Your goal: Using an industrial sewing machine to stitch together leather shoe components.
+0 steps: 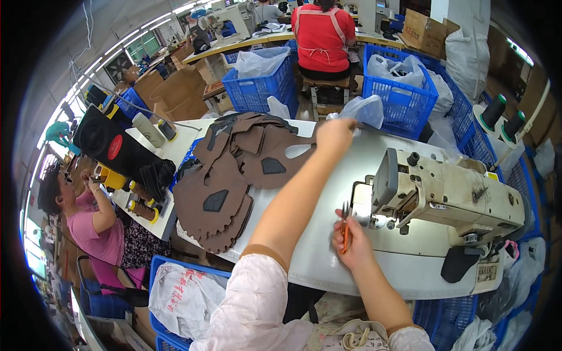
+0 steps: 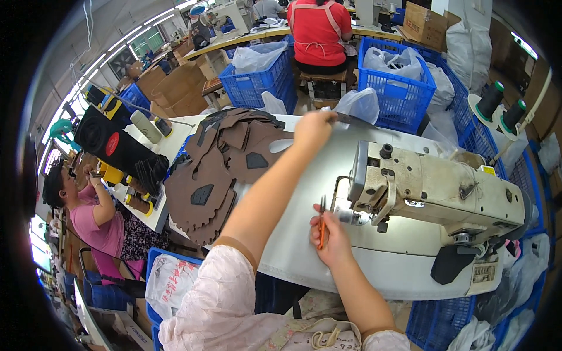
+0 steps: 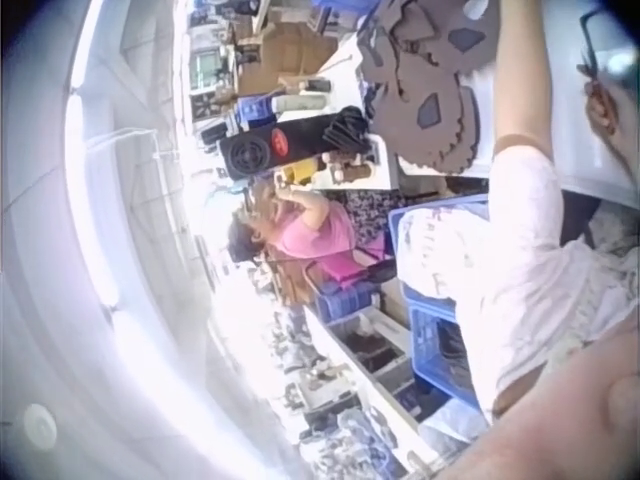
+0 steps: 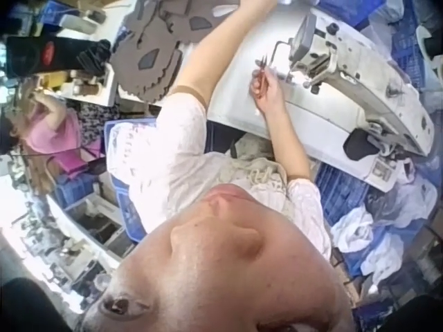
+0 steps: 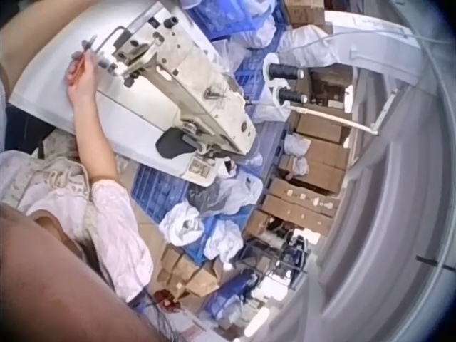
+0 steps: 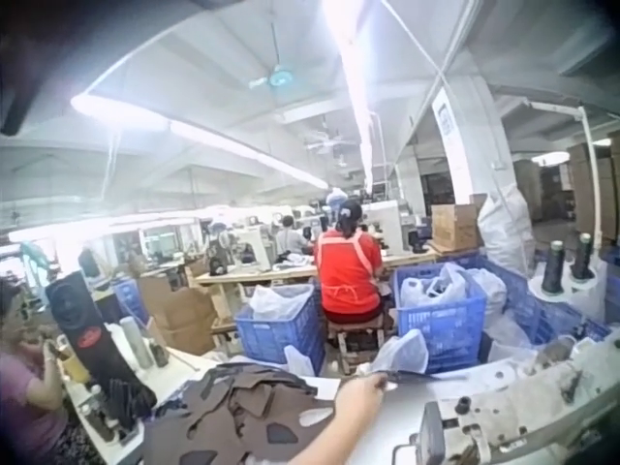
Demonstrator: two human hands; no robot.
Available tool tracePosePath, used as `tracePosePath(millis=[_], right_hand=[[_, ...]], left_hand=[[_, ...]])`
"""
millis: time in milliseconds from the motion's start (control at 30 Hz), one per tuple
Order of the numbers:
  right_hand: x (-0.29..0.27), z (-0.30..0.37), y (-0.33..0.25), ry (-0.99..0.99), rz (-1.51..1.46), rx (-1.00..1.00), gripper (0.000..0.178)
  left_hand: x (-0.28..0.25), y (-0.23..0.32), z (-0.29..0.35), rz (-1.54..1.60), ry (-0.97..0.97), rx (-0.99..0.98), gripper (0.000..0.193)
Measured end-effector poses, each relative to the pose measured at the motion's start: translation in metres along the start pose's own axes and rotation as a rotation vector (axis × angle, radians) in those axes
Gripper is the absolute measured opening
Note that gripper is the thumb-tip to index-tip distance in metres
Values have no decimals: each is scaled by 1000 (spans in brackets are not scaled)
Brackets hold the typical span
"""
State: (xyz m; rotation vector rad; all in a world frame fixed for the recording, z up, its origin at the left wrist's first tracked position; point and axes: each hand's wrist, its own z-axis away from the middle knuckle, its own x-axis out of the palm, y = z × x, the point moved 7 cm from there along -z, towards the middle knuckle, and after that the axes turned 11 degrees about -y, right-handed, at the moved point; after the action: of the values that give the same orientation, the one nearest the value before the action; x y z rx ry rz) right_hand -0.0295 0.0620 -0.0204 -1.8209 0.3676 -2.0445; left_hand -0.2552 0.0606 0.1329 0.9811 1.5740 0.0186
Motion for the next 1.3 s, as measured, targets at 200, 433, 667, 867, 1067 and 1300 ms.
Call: tracePosePath(millis=[200, 433, 667, 867, 1067, 1300], right_hand=[[-3, 8, 13, -221, 127, 224, 37], [13, 24, 14, -278, 330, 133, 38], [41, 103, 7, -658, 585, 242, 35], [107, 139, -20, -695, 740, 55, 40], [149, 154, -15, -686, 736, -159, 37], [169, 137, 16, -624, 709, -251, 31]], left_hand=[[-149, 25, -7, 191, 387, 216, 31], [-293, 107, 118, -325, 398, 234, 52], [-342, 119, 262, -381, 445, 256, 53], [-288, 115, 348, -637, 268, 93, 52], [-258, 96, 400, -676, 266, 33, 51], [-241, 77, 421, -504, 265, -13, 51]])
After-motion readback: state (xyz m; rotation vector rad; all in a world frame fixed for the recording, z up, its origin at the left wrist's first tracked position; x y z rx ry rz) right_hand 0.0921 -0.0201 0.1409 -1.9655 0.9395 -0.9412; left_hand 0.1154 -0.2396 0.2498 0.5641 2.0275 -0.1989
